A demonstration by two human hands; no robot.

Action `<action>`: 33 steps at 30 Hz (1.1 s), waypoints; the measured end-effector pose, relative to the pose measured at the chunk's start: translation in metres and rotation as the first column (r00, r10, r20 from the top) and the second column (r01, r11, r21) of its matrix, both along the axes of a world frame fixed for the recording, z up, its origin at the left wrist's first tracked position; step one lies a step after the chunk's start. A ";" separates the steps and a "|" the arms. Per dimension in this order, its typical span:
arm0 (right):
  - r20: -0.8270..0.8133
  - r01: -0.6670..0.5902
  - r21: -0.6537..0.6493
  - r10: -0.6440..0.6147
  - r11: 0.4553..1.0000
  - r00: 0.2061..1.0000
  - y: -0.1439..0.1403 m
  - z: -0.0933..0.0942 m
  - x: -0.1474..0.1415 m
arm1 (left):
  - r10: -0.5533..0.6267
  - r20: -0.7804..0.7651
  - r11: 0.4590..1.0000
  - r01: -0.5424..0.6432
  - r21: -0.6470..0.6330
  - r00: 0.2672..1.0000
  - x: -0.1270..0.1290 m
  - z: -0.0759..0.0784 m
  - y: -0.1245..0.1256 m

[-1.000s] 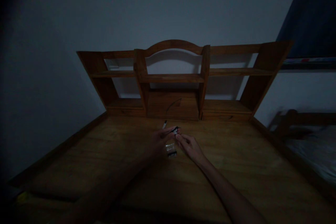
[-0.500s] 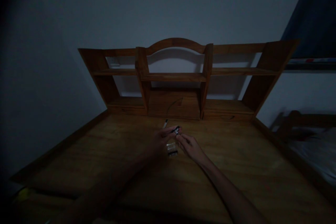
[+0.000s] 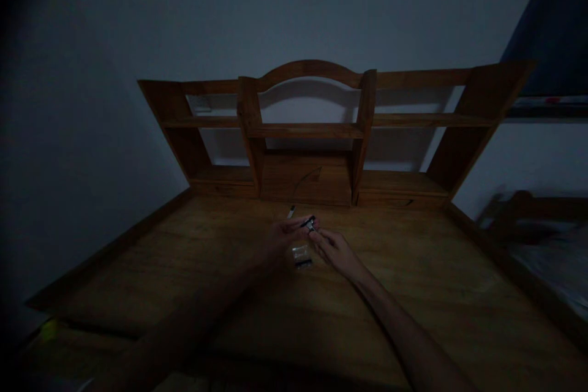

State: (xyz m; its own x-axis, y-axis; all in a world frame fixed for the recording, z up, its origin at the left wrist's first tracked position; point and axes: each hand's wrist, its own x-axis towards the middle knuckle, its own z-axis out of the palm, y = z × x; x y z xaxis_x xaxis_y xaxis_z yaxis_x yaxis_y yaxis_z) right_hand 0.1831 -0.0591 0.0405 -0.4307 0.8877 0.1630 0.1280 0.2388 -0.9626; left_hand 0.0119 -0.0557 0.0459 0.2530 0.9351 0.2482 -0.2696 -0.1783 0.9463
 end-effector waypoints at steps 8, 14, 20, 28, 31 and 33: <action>0.020 0.014 0.047 -0.015 0.999 1.000 0.000 -0.001 -0.001 | 0.030 -0.014 0.998 -0.029 0.049 0.999 0.001 -0.002 0.001; 0.005 -0.018 0.026 0.018 1.000 1.000 0.000 -0.003 -0.001 | 0.059 -0.118 0.991 -0.044 0.124 0.991 -0.001 -0.005 0.004; -0.010 -0.017 -0.002 0.017 1.000 1.000 0.000 -0.004 -0.002 | 0.081 -0.105 0.990 -0.068 0.120 0.991 0.001 -0.007 0.004; -0.019 -0.043 -0.001 0.043 0.999 0.999 -0.002 0.000 -0.004 | 0.082 -0.118 0.990 -0.067 0.125 0.990 0.001 -0.006 0.003; -0.038 -0.061 0.005 0.061 0.998 0.997 -0.001 -0.001 -0.005 | 0.062 -0.115 0.991 -0.048 0.121 0.991 0.000 -0.002 0.001; -0.051 -0.075 0.020 0.076 0.997 0.996 0.000 -0.001 -0.006 | 0.037 -0.094 0.994 -0.027 0.106 0.995 0.000 0.001 0.000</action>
